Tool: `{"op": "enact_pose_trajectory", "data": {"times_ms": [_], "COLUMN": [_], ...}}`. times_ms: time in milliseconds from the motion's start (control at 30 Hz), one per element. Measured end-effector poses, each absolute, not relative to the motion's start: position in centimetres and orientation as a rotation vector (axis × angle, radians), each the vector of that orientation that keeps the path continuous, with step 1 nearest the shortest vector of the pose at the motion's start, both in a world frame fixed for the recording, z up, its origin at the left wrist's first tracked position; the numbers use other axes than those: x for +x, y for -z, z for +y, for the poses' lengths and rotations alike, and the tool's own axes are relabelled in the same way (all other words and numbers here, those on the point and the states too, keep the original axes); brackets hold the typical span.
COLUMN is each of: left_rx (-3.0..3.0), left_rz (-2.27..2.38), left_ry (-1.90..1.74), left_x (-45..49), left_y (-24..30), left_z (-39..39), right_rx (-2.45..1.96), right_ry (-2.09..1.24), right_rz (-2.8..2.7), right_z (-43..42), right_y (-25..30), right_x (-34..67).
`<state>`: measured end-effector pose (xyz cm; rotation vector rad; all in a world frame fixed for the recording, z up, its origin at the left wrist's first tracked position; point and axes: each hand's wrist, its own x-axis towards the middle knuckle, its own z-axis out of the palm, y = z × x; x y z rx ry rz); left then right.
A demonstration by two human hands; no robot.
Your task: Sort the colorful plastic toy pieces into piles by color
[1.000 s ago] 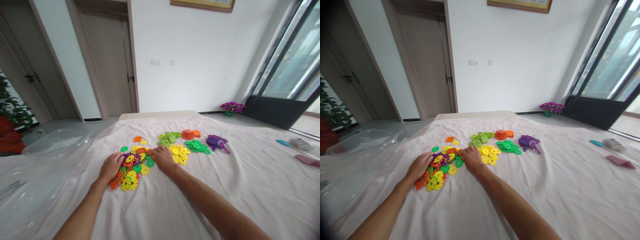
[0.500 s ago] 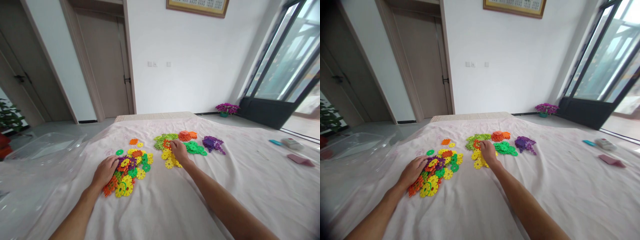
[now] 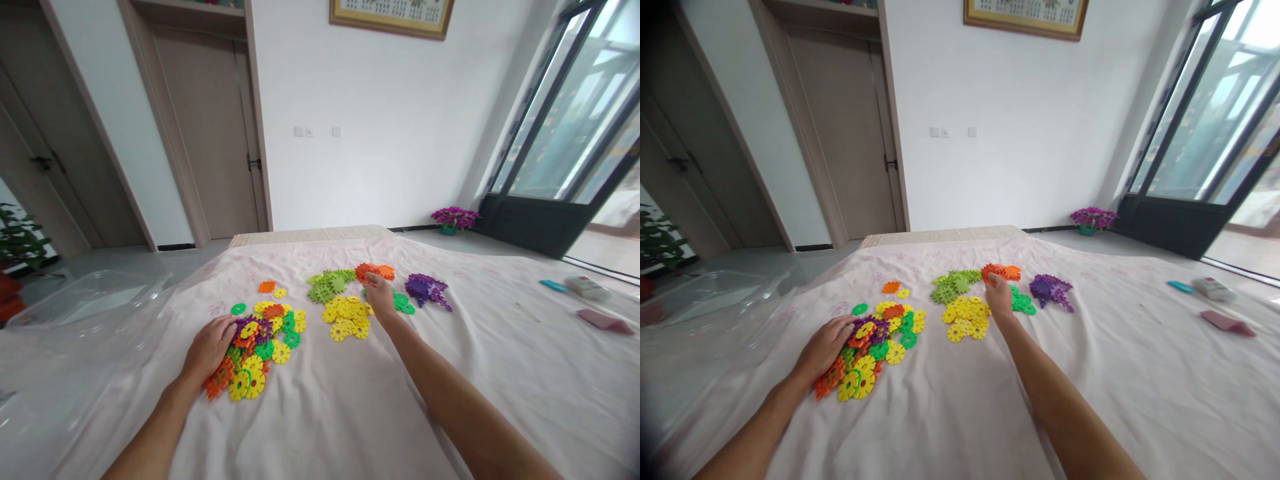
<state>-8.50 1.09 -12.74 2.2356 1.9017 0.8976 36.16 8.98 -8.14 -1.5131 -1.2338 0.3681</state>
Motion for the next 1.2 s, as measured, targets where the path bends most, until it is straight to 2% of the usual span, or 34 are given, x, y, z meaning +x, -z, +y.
{"op": "enact_pose_trajectory", "data": {"times_ms": [267,467,1200], "left_rx": [2.210,2.212,2.242], "left_rz": [1.918,1.911,1.932], "left_ry": [-0.885,-0.887,-0.871], "left_x": [-8.0,-8.3,-8.2], "left_y": [12.2,12.3,12.2], "left_z": [0.7,0.9,0.8], "right_rx": [-1.252,-1.300,-1.348], "right_ry": [-0.355,-0.047,0.106], "right_rz": [-2.003,-2.335,-2.357], "right_z": [2.9,0.4,0.2], "right_y": [7.1,7.8,8.9], "right_x": [26.4,23.0,23.3]}}
